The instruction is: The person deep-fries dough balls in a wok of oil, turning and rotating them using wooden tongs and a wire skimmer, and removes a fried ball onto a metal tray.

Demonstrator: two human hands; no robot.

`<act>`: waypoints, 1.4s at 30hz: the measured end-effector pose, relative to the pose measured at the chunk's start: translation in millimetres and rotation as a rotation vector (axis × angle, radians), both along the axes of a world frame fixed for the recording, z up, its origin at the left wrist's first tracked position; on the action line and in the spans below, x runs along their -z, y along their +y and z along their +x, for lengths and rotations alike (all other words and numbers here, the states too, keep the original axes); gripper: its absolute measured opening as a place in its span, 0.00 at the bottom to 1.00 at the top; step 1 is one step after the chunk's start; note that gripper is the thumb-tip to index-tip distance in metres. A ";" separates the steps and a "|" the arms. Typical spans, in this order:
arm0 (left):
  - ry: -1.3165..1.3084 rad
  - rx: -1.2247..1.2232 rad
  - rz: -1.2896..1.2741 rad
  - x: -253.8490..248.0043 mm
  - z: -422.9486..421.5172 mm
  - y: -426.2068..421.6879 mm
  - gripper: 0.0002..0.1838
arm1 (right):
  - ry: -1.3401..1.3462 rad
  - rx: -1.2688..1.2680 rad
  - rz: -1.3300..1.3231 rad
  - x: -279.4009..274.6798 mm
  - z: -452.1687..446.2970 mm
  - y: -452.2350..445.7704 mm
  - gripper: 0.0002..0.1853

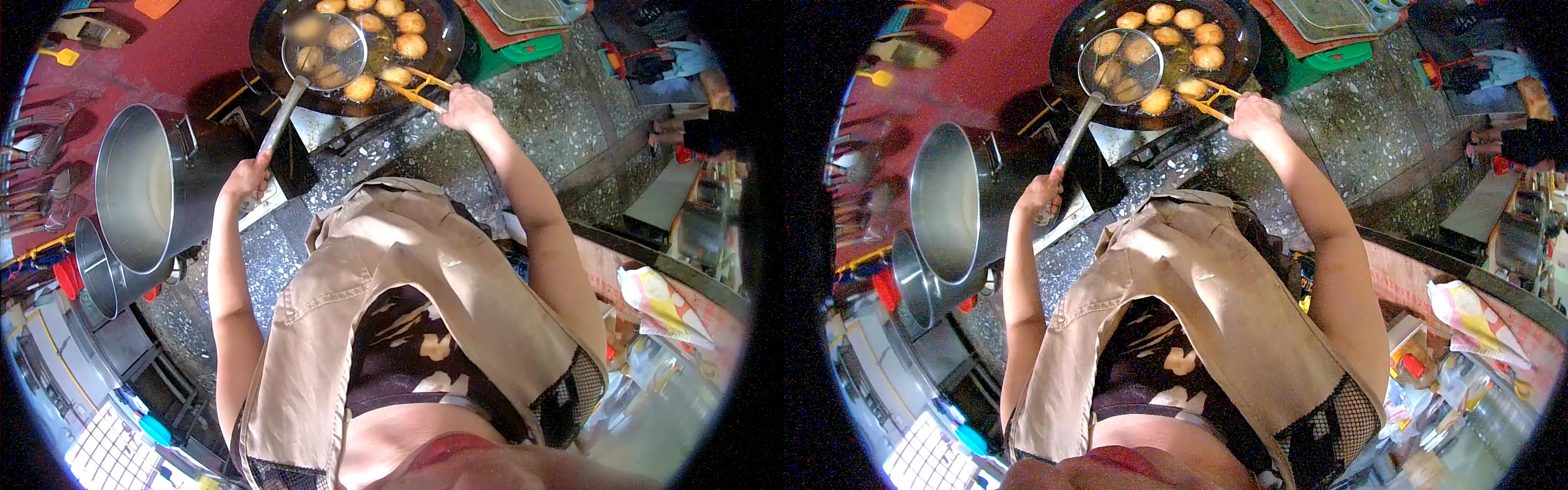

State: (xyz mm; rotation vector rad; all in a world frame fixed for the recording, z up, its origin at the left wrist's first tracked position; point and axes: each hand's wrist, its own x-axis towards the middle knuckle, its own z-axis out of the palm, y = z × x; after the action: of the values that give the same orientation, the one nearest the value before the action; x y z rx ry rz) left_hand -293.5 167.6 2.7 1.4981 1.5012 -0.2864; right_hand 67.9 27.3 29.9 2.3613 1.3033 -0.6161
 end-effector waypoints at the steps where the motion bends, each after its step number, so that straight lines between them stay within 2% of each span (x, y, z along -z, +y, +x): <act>1: 0.005 0.008 0.007 -0.5 0.4 -0.2 0.33 | -0.005 -0.004 0.002 0.1 0.1 -0.1 0.29; 9: 0.022 0.040 0.015 9.5 -3.5 5.0 0.35 | -0.005 -0.001 0.048 3.9 3.7 -1.0 0.27; 11: 0.004 -0.015 -0.018 10.1 -4.0 5.3 0.31 | 0.000 -0.013 0.058 3.7 3.9 -1.7 0.26; 15: -0.002 -0.009 -0.010 6.1 -2.1 3.6 0.31 | -0.020 -0.024 0.060 4.5 4.1 -1.3 0.25; 17: 0.021 0.038 0.012 3.8 -1.3 3.0 0.36 | -0.028 -0.020 0.063 8.8 6.2 -0.9 0.25; 21: 0.027 0.055 0.021 7.5 -3.7 3.3 0.35 | -0.028 -0.029 0.058 13.0 9.0 -0.9 0.25; 23: -0.033 0.135 0.082 10.8 -9.7 4.4 0.35 | -0.028 -0.034 0.042 14.3 6.6 -1.5 0.23; 24: -0.037 0.284 0.140 24.1 -22.4 10.3 0.35 | -0.046 -0.018 0.051 14.6 5.0 -1.9 0.23; 25: -0.093 0.278 0.175 19.5 -20.7 5.6 0.36 | -0.016 -0.050 0.015 7.1 3.2 -4.8 0.21; 26: 0.025 0.267 0.247 8.8 -14.4 -2.1 0.35 | -0.050 -0.176 -0.010 26.0 10.8 -5.8 0.21; 27: -0.005 0.257 0.258 17.5 -21.0 -3.4 0.34 | -0.045 -0.094 0.078 38.0 12.8 -9.5 0.19; 28: -0.082 0.236 0.251 35.4 -29.8 1.5 0.33 | 0.012 -0.110 0.044 13.7 6.8 -12.8 0.19; 29: -0.200 0.224 0.148 8.4 -16.2 -3.5 0.33 | -0.032 -0.178 0.041 14.6 8.1 -12.6 0.16; 30: -0.230 0.201 0.205 29.9 -20.6 4.0 0.32 | 0.068 -0.030 0.125 9.7 11.9 -13.4 0.14; 31: -0.294 0.228 0.130 25.0 -22.0 3.4 0.32 | 0.027 0.059 0.200 41.4 14.3 -10.8 0.14; 33: -0.294 0.265 0.082 23.3 -26.8 6.8 0.31 | 0.070 0.026 0.100 12.5 3.4 -12.7 0.19; 34: -0.159 0.199 0.095 6.5 -10.8 -0.6 0.31 | -0.020 0.027 0.141 6.3 -2.1 -13.9 0.15; 36: -0.066 0.042 0.051 39.6 -22.1 16.2 0.30 | 0.019 0.018 0.173 18.4 -2.8 -9.7 0.16; 37: -0.113 -0.034 -0.008 80.1 -42.1 34.6 0.30 | 0.035 0.017 0.187 24.9 -2.7 -7.4 0.16; 39: -0.037 -0.066 -0.036 56.8 -32.3 26.1 0.29 | 0.021 0.010 0.195 9.7 -8.6 -15.8 0.16; 42: -0.399 -0.050 -0.383 84.7 -65.0 44.4 0.14 | 0.016 0.015 0.194 4.5 -13.7 -17.1 0.17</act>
State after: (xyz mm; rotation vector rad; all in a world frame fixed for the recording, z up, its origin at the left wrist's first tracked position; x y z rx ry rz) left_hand -358.6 212.0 -82.0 1.1300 1.0911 -0.2140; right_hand 54.2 10.2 25.5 2.5266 1.4108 -0.5348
